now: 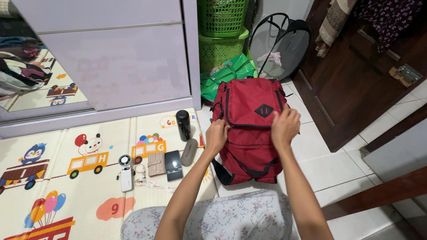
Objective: The person sits on the bedroom floor and packs a red backpack. They place a clear pouch inside, zip and buckle the compartments, then put a phone, a wallet and a water bottle into the bag, and finally handle a small white handheld device with its cable.
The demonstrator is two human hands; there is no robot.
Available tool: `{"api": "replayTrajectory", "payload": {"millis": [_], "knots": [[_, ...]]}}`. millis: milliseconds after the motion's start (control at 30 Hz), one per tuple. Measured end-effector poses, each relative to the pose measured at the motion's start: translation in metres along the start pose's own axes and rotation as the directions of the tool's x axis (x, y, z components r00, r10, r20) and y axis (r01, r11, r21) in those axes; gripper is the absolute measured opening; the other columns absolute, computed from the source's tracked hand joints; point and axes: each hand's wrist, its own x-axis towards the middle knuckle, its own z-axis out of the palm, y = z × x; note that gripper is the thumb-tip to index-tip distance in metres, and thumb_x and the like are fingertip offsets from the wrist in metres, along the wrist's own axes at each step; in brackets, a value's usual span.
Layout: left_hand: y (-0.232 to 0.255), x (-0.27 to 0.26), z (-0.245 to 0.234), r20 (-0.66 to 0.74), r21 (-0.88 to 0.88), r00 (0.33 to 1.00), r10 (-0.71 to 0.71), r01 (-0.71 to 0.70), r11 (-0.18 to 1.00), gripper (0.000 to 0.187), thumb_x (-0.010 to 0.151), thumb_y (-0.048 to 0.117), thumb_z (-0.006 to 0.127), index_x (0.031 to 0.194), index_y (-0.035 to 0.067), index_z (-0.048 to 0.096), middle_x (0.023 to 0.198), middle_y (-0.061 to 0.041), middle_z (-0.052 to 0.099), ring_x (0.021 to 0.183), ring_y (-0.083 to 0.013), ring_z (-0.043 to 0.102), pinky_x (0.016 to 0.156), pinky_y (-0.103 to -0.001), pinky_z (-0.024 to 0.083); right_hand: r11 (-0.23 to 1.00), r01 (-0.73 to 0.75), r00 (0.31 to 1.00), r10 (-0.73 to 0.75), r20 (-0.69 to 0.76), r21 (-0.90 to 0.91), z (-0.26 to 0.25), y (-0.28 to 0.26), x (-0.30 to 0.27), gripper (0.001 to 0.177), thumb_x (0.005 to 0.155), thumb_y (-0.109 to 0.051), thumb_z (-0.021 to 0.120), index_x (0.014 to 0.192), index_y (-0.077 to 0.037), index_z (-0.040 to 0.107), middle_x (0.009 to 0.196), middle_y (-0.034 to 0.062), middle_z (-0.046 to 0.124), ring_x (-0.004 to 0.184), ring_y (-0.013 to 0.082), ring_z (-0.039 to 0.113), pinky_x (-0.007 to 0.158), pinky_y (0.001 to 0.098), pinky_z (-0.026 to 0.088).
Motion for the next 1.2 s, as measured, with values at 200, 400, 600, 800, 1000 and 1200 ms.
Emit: {"api": "replayTrajectory", "payload": {"millis": [200,400,600,800,1000,1200], "knots": [[0.000,-0.004,-0.002,0.025,-0.153,0.998,-0.062,0.065,0.986,0.012,0.089,0.017,0.074,0.089,0.006,0.069,0.087,-0.012,0.072,0.086,-0.0343,0.063,0.082,-0.046,0.047,0.795,0.474,0.850,-0.526,0.042,0.378,-0.003,-0.065,-0.017,0.037,0.079,-0.039,0.076,0.105,-0.012,0.076,0.104,0.0056,0.069,0.104,0.0257,0.062,0.097,0.0495,0.044],[0.000,0.006,-0.010,-0.064,0.026,0.998,-0.016,0.018,1.000,0.011,0.089,0.017,0.073,0.085,0.008,0.069,0.087,-0.008,0.073,0.087,-0.0302,0.062,0.085,-0.043,0.040,0.798,0.443,0.857,-0.511,0.070,0.408,0.013,-0.066,-0.012,0.016,0.087,-0.026,0.078,0.089,-0.010,0.076,0.083,0.0033,0.066,0.087,0.0249,0.064,0.093,0.0443,0.046],[-0.011,0.029,-0.009,-0.118,0.214,0.991,0.056,-0.029,0.976,0.014,0.088,0.020,0.074,0.084,0.008,0.067,0.086,-0.007,0.071,0.086,-0.0283,0.061,0.084,-0.044,0.039,0.817,0.418,0.867,-0.489,0.094,0.398,0.010,-0.065,-0.007,0.016,0.087,-0.026,0.078,0.085,-0.010,0.074,0.080,0.0032,0.065,0.084,0.0245,0.064,0.091,0.0453,0.045],[-0.028,0.048,0.006,-0.144,0.261,0.984,0.101,-0.061,0.963,0.012,0.087,0.018,0.074,0.084,0.009,0.067,0.087,-0.007,0.071,0.086,-0.0292,0.061,0.083,-0.045,0.040,0.863,0.382,0.839,-0.474,0.268,0.332,-0.002,-0.069,0.009,0.018,0.089,-0.029,0.077,0.085,-0.012,0.073,0.084,0.0033,0.065,0.089,0.0244,0.064,0.092,0.0465,0.044],[-0.046,0.047,0.016,0.023,-0.171,0.996,-0.083,0.086,0.982,0.008,0.089,0.014,0.070,0.094,0.009,0.074,0.089,-0.010,0.073,0.088,-0.0335,0.067,0.084,-0.046,0.050,0.779,0.446,0.814,-0.557,0.162,0.441,0.004,-0.096,0.012,0.039,0.074,-0.035,0.081,0.101,-0.008,0.075,0.093,0.0110,0.066,0.093,0.0325,0.060,0.081,0.0449,0.044],[-0.043,0.047,0.012,0.021,-0.094,1.000,-0.013,0.015,0.995,0.009,0.084,0.014,0.074,0.091,0.009,0.078,0.089,-0.009,0.076,0.089,-0.0333,0.066,0.084,-0.048,0.045,0.824,0.328,0.823,-0.489,0.290,0.462,0.045,-0.105,0.011,0.019,0.082,-0.024,0.080,0.091,-0.008,0.077,0.088,0.0097,0.069,0.089,0.0300,0.065,0.083,0.0434,0.046]]}}
